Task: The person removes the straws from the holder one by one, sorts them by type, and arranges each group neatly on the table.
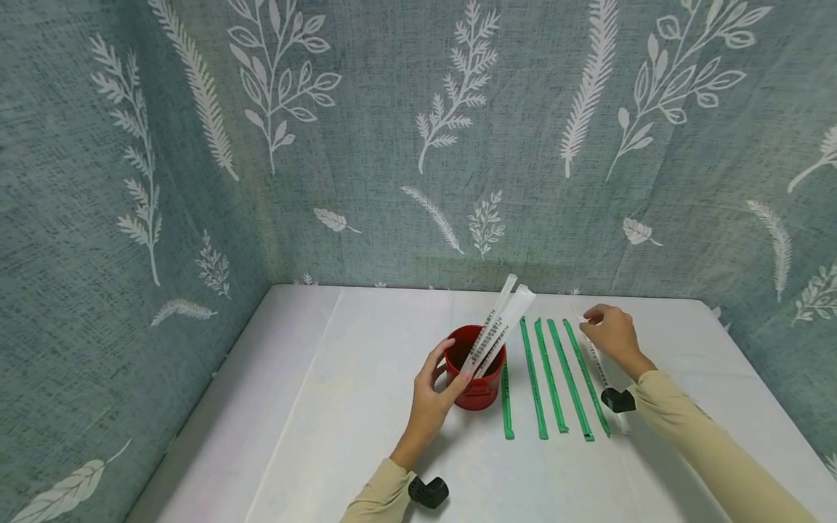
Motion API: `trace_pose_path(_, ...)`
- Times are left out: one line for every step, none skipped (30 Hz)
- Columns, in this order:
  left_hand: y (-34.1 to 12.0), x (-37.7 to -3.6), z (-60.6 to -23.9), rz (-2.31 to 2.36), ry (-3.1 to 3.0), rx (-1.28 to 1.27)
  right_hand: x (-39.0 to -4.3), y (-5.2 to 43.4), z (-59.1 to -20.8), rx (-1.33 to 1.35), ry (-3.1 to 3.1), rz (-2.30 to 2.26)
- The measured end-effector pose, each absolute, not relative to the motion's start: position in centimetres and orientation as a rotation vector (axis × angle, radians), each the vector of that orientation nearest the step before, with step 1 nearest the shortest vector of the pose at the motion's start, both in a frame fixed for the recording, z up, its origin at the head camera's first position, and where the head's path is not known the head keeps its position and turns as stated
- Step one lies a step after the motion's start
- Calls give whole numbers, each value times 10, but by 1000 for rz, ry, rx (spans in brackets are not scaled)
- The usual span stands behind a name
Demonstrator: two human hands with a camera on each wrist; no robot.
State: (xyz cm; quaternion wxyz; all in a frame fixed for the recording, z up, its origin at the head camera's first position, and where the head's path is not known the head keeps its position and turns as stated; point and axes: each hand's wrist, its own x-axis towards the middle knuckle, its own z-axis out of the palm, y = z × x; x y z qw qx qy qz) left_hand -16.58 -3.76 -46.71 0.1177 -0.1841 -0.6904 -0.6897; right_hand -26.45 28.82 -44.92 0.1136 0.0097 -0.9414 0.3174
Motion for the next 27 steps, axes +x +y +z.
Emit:
trace_pose_path(-38, -166, -467, -2015, -2021, -539, -264, 288, -448, 41, -2756, 940)
trace_pose_path(-38, -165, -467, -2014, -2023, -538, -263, 287, -446, 54, -2751, 950)
trace_pose_path(-38, -165, -468, -2012, -2024, -537, -262, 286, -445, 67, -2748, 961)
trace_pose_path(-38, -165, -468, -2013, -2023, -538, -261, 285, -443, 74, -2746, 966)
trace_pose_path(-38, -165, -468, -2013, -2023, -540, -259, 284, -442, 83, -2740, 972)
trace_pose_path(-38, -165, -468, -2013, -2023, -541, -258, 283, -440, 92, -2732, 975)
trace_pose_path(-38, -165, -468, -2014, -2024, -545, -257, 282, -438, 99, -2724, 980)
trace_pose_path(-38, -165, -468, -2016, -2024, -545, -256, 282, -436, 108, -2715, 986)
trace_pose_path(-38, -165, -468, -2016, -2023, -547, -255, 281, -434, 118, -2706, 996)
trace_pose_path(-38, -165, -467, -2016, -2023, -547, -254, 280, -432, 123, -2698, 1005)
trace_pose_path(-38, -165, -467, -2015, -2023, -545, -253, 279, -430, 130, -2691, 1013)
trace_pose_path(-39, -165, -467, -2014, -2023, -545, -252, 278, -428, 134, -2686, 1022)
trace_pose_path(-39, -165, -467, -2012, -2022, -544, -251, 277, -426, 140, -2685, 1030)
trace_pose_path(-39, -165, -467, -2010, -2022, -544, -250, 276, -425, 144, -2685, 1035)
trace_pose_path(-39, -165, -467, -2007, -2022, -544, -248, 275, -423, 146, -2684, 1041)
trace_pose_path(-39, -165, -467, -2006, -2022, -544, -247, 274, -421, 147, -2682, 1044)
trace_pose_path(-39, -164, -467, -2006, -2021, -548, -246, 274, -420, 151, -2680, 1047)
trace_pose_path(-39, -165, -467, -2007, -2021, -549, -245, 273, -418, 156, -2676, 1051)
trace_pose_path(-39, -165, -467, -2009, -2021, -549, -243, 272, -417, 163, -2672, 1056)
trace_pose_path(-39, -165, -467, -2012, -2020, -550, -242, 271, -415, 169, -2666, 1063)
trace_pose_path(-39, -165, -467, -2014, -2020, -548, -241, 270, -414, 178, -2661, 1071)
trace_pose_path(-39, -165, -467, -2017, -2020, -547, -239, 269, -412, 186, -2658, 1080)
trace_pose_path(-39, -165, -467, -2019, -2020, -546, -238, 268, -410, 196, -2654, 1089)
trace_pose_path(-39, -165, -467, -2019, -2020, -542, -236, 267, -408, 204, -2651, 1100)
trace_pose_path(-39, -166, -467, -2020, -2019, -541, -234, 265, -406, 209, -2650, 1113)
trace_pose_path(-39, -165, -467, -2021, -2019, -541, -232, 264, -404, 212, -2646, 1126)
trace_pose_path(-38, -165, -466, -2020, -2019, -539, -231, 262, -402, 214, -2644, 1139)
